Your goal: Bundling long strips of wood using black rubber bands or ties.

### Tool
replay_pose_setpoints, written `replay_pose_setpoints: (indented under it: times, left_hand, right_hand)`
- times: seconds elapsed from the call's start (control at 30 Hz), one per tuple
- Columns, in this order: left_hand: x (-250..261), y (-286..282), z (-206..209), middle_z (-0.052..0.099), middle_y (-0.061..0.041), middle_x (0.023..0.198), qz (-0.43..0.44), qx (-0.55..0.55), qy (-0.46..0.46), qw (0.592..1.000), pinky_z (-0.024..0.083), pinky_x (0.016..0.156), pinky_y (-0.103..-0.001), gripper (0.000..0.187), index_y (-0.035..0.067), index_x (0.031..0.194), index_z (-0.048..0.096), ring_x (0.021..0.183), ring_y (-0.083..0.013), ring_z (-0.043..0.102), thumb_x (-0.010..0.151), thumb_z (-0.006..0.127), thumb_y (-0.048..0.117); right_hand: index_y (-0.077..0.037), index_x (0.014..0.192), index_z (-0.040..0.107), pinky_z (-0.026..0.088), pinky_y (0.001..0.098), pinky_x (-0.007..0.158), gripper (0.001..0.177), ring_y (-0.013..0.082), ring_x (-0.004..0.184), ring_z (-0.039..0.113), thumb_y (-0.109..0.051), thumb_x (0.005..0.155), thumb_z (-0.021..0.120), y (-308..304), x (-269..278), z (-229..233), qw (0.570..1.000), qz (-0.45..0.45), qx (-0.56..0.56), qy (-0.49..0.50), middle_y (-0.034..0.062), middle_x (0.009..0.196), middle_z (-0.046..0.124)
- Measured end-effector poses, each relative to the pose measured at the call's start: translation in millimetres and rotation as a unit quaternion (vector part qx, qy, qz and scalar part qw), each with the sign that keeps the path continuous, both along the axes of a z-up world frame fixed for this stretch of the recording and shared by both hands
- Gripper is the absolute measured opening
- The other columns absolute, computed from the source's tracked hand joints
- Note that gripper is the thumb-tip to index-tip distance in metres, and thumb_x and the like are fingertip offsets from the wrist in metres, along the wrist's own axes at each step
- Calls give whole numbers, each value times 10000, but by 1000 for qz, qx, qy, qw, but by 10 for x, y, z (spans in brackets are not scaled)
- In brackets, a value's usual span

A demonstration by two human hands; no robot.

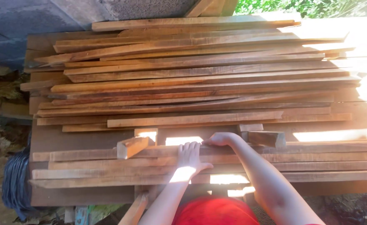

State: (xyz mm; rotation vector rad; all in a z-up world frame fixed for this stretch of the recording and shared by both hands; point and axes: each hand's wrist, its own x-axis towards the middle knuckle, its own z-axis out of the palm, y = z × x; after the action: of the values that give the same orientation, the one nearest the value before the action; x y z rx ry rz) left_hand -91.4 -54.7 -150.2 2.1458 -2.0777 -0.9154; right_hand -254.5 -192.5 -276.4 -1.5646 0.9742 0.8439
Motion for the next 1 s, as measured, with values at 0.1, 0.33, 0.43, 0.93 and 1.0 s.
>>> replay_pose_setpoints:
  times: [0.1, 0.33, 0.43, 0.93, 1.0]
  left_hand:
    - [8, -90, 186, 583, -58, 1260, 7, 14, -5, 1000, 323, 1031, -433, 997, 72, 1290, 560, 1205, -254, 494, 559, 862, 678]
    - [49, 36, 233, 595, -51, 1216, 0, -76, 5, 997, 347, 1009, -441, 975, 54, 1296, 584, 1148, -250, 513, 584, 835, 670]
    - [42, 26, 219, 594, -54, 1207, -8, -88, 3, 996, 357, 990, -428, 1014, 36, 1324, 585, 1119, -242, 518, 579, 836, 677]
    - [92, -108, 88, 617, -69, 1237, -5, -5, -14, 1000, 360, 1001, -414, 1032, 53, 1278, 591, 1190, -239, 540, 549, 839, 739]
    - [115, -233, 95, 695, -102, 1151, 22, 3, 26, 999, 335, 1037, -481, 999, 63, 1229, 659, 1122, -249, 624, 562, 809, 792]
  right_hand:
    - [-159, 1211, 771, 461, 377, 1049, 701, 255, 1169, 668, -733, 847, 598, -98, 70, 242, 999, -15, 37, 28, 79, 1306, 718]
    - [-203, 1162, 804, 513, 360, 985, 569, 204, 1077, 723, -644, 819, 691, -97, 79, 221, 995, -56, 79, 10, 62, 1196, 785]
    - [-239, 1164, 812, 492, 352, 979, 555, 189, 1057, 703, -651, 808, 709, -157, 111, 455, 998, -41, 56, 0, 58, 1186, 775]
    - [-151, 1063, 852, 543, 381, 937, 733, 302, 949, 757, -764, 897, 485, 73, 32, -75, 996, -56, -12, -76, 166, 1056, 824]
    - [-231, 1141, 820, 524, 426, 992, 822, 334, 1109, 704, -869, 817, 415, -30, 66, 641, 997, -2, -74, 34, 132, 1172, 766]
